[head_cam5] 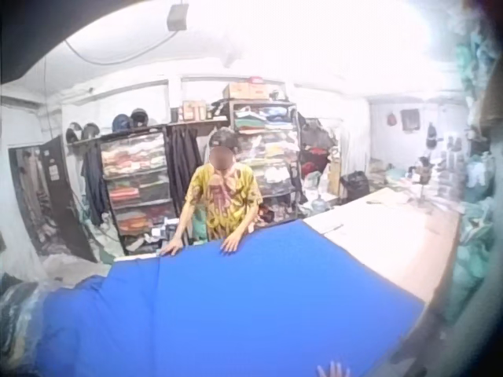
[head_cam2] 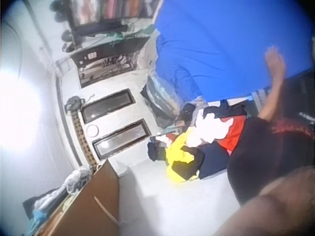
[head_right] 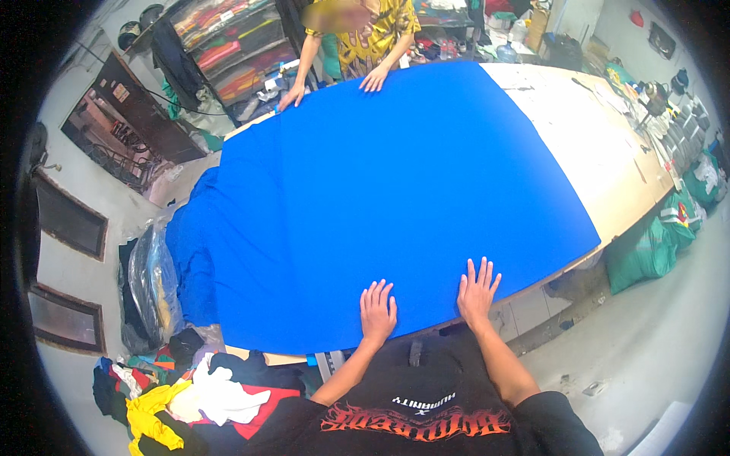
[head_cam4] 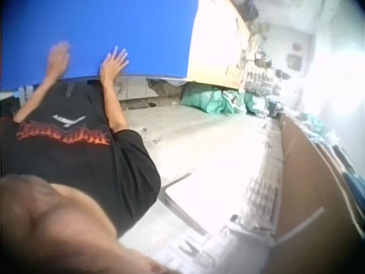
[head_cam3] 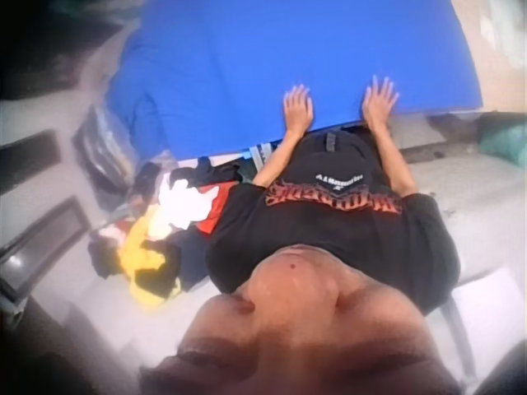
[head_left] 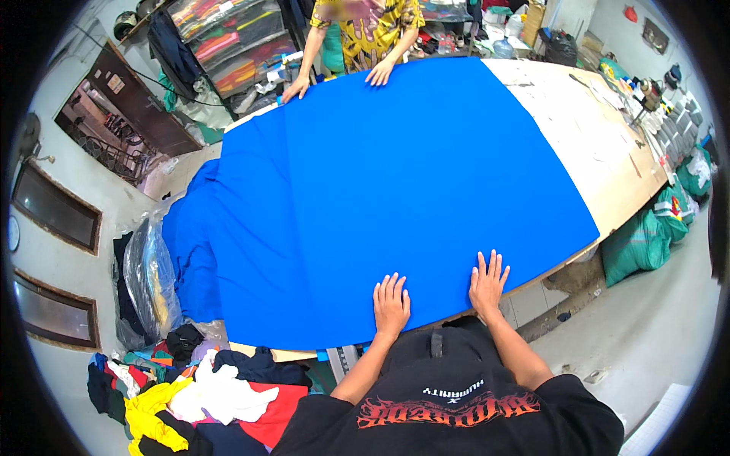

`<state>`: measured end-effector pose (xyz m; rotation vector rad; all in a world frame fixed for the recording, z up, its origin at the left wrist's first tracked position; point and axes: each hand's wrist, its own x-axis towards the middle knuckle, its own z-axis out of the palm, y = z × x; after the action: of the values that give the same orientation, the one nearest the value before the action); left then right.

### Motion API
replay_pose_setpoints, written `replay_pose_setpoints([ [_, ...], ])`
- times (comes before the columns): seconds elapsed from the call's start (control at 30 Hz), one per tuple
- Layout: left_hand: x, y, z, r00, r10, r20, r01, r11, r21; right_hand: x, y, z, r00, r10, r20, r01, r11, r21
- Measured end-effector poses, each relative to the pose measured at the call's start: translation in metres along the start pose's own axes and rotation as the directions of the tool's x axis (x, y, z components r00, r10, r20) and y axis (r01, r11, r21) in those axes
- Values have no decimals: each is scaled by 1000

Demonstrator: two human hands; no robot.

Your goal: The person and a coworker repeatedly spread and smooth a large blue fabric on a table. The person uses a long metal ruler to align the fabric, and the coworker uses a cutting tool to trim the fabric along the ruler's edge. This process is repeated multiple times throughout the video.

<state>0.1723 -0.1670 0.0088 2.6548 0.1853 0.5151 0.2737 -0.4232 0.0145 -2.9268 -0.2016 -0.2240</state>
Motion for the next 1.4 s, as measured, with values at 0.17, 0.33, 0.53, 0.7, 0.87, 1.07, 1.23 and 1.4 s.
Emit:
replay_pose_setpoints([
  [0.17,-1,1,-1,1000,13,1,-13,1000,-3,21,-23,4,990,-137,10,136,988,68],
  [0.33,0,3,0,1000,20,-18,-20,1000,-9,25,-35,13,988,-151,21,148,983,106],
  [0.53,1,7,-2,1000,-24,3,24,1000,-14,23,-32,16,986,-162,49,158,984,87],
  [0.7,-5,2,3,1000,-8,1,8,999,-44,22,-25,14,983,-174,62,165,978,126],
  [0.87,-3,2,1,999,-5,-32,5,1000,-9,23,-23,16,979,-204,31,197,969,150],
  [1.07,0,6,-4,998,-35,-54,28,992,-124,21,-20,16,980,-199,32,193,972,137],
  [1.23,17,0,-23,830,-555,-54,434,704,-563,21,-20,14,977,-213,15,209,968,140],
  [1.4,39,-23,-58,478,-847,-231,400,444,-802,19,-19,15,978,-208,33,203,971,123],
])
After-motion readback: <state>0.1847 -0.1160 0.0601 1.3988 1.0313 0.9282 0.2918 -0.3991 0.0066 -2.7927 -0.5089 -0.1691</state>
